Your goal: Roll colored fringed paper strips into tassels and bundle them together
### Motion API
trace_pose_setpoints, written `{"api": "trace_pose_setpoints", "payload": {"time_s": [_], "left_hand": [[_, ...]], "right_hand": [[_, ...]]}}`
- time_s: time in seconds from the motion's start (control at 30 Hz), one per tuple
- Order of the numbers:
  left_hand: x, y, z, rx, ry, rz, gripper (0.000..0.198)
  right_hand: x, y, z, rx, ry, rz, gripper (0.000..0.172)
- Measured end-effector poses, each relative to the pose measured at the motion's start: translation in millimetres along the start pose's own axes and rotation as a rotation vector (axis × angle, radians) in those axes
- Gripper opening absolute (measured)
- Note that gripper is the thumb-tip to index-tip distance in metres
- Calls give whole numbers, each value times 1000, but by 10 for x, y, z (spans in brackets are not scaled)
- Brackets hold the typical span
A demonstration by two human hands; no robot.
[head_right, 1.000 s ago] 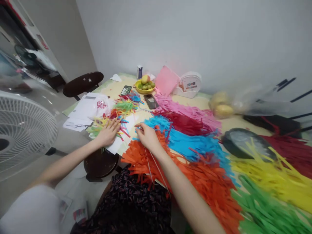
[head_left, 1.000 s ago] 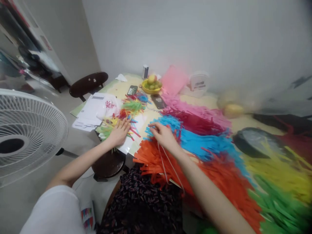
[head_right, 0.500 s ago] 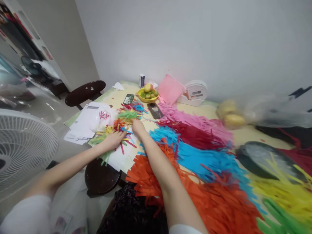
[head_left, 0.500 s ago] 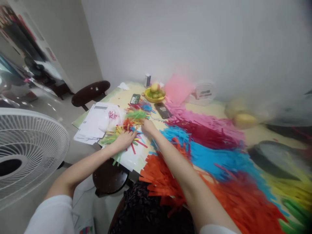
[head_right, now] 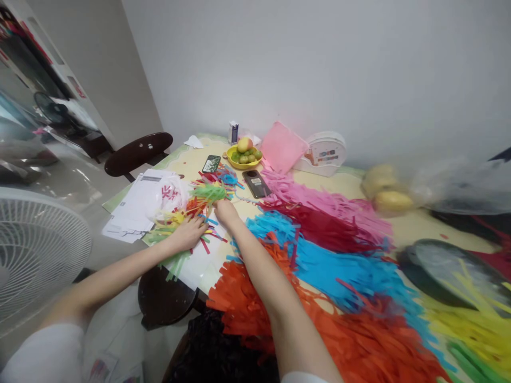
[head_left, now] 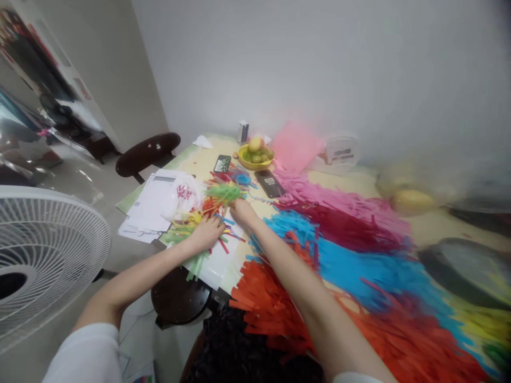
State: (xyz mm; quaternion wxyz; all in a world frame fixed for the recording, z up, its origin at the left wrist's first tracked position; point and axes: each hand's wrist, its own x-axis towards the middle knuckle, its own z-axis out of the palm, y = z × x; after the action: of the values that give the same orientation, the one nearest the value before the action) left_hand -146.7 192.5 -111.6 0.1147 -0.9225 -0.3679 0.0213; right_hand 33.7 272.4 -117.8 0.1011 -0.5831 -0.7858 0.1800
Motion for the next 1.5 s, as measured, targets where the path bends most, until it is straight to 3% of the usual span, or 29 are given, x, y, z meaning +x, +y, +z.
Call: {"api": "trace_pose_setpoints", "payload": {"time_s": [0.23,0.4,0.57,0.77,0.9,1.1,1.23,1.37,1.5], "left_hand": [[-23,-24,-39,-62,-30,5,40],[23,-50,-33,-89,-41,-12,34],[18,-38,1,-93,-18,-57,49],[52,-9,-3,-115,18,-126,39],[171,-16,11,-173,19,-196,28],[159,-104,-55,-369,71,-131,20],[-8,-184,-198,-577,195,-180,23],[-102,-309,-362,-839,460,-421,38],[-46,-465,-530,-1129,706,-629,32]], "right_hand": [[49,-41,25,-13,26,-9,32],[59,-84,25,-11,-38,-9,30],[-47,-74,-13,13,-136,-12,29],[-220,24,-8,60,-211,-9,29],[-178,101,-48,59,-126,16,31],[-67,74,-30,50,5,-14,30],[-65,14,53,73,29,-22,31],[-117,-12,21,112,76,-27,29],[-330,-21,-175,162,202,-13,25]]}}
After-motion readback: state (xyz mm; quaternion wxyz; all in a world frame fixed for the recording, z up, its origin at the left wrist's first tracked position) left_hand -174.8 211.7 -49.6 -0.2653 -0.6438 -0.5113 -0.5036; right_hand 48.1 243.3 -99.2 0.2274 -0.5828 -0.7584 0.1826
